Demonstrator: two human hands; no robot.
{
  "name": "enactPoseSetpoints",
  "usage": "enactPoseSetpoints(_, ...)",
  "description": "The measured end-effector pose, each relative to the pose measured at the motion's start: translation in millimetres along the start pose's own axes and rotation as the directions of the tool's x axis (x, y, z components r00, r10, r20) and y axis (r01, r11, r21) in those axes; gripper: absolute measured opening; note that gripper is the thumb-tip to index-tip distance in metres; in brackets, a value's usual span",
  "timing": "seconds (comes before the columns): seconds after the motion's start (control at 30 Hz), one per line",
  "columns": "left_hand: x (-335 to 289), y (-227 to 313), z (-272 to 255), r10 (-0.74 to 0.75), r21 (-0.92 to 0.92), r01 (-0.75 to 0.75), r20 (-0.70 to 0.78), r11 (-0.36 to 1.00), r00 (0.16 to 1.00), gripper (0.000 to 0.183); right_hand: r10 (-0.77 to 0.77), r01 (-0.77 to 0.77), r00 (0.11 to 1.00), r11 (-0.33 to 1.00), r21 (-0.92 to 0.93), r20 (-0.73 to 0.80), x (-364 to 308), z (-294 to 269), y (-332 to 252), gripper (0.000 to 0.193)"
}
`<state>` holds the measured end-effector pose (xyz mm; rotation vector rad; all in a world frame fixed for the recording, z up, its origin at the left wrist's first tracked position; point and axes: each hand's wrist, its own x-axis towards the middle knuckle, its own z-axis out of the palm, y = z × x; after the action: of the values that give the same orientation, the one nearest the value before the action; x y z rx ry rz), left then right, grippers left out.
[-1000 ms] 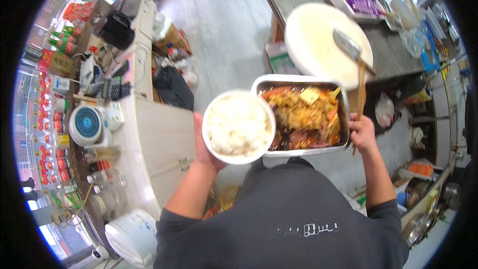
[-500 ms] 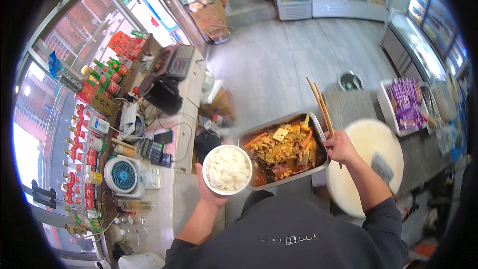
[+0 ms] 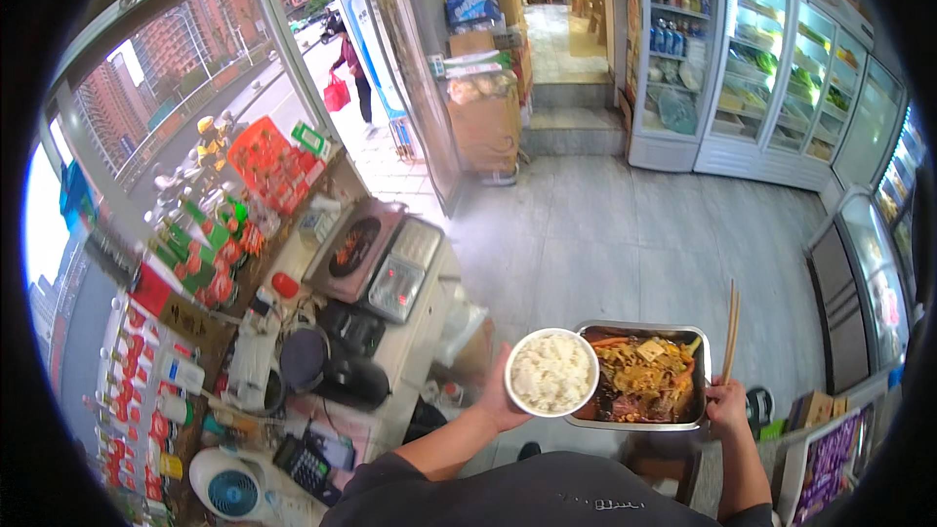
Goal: The person mixes cooked ingredients in a large metal bowl, adds sauce from a pot, and transfers the mixture to a serving tray. They then scoop rice into a bowl, carry both the tray and rice to a table, and place them down. Finally, they select various raw ingredients from refrigerated display cases using tongs and place them into a clear bowl.
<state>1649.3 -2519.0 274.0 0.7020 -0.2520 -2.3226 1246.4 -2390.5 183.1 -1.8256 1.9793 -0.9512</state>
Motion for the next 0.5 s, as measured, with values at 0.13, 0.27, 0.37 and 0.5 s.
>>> enactPoseSetpoints(0.13, 129, 82, 10, 0.002, -0.055, 0.001, 0.048, 0.999, 0.999, 0.074, 0.085, -0.083, 0.995, 0.996, 0.028, -0.057, 132, 26, 35, 0.016)
enactPoseSetpoints(0.27, 272, 163, 3, -0.029, -0.053, 0.037, 0.152, 0.998, 0.988, 0.079, 0.157, -0.153, 0.986, 0.985, 0.075, -0.051, 277, 65, 97, 0.018)
enactPoseSetpoints(0.37, 351, 212, 12, 0.252, 0.440, -0.352, 0.271, 0.826, 0.929, 0.078, 0.190, -0.187, 0.982, 0.968, 0.170, -0.002, 399, 86, 135, 0.013)
enactPoseSetpoints(0.5, 463, 307, 59, 0.126, 0.114, -0.124, -0.010, 0.986, 0.992, 0.076, -0.105, 0.109, 0.994, 0.988, -0.105, 0.042, 572, 91, 150, 0.008)
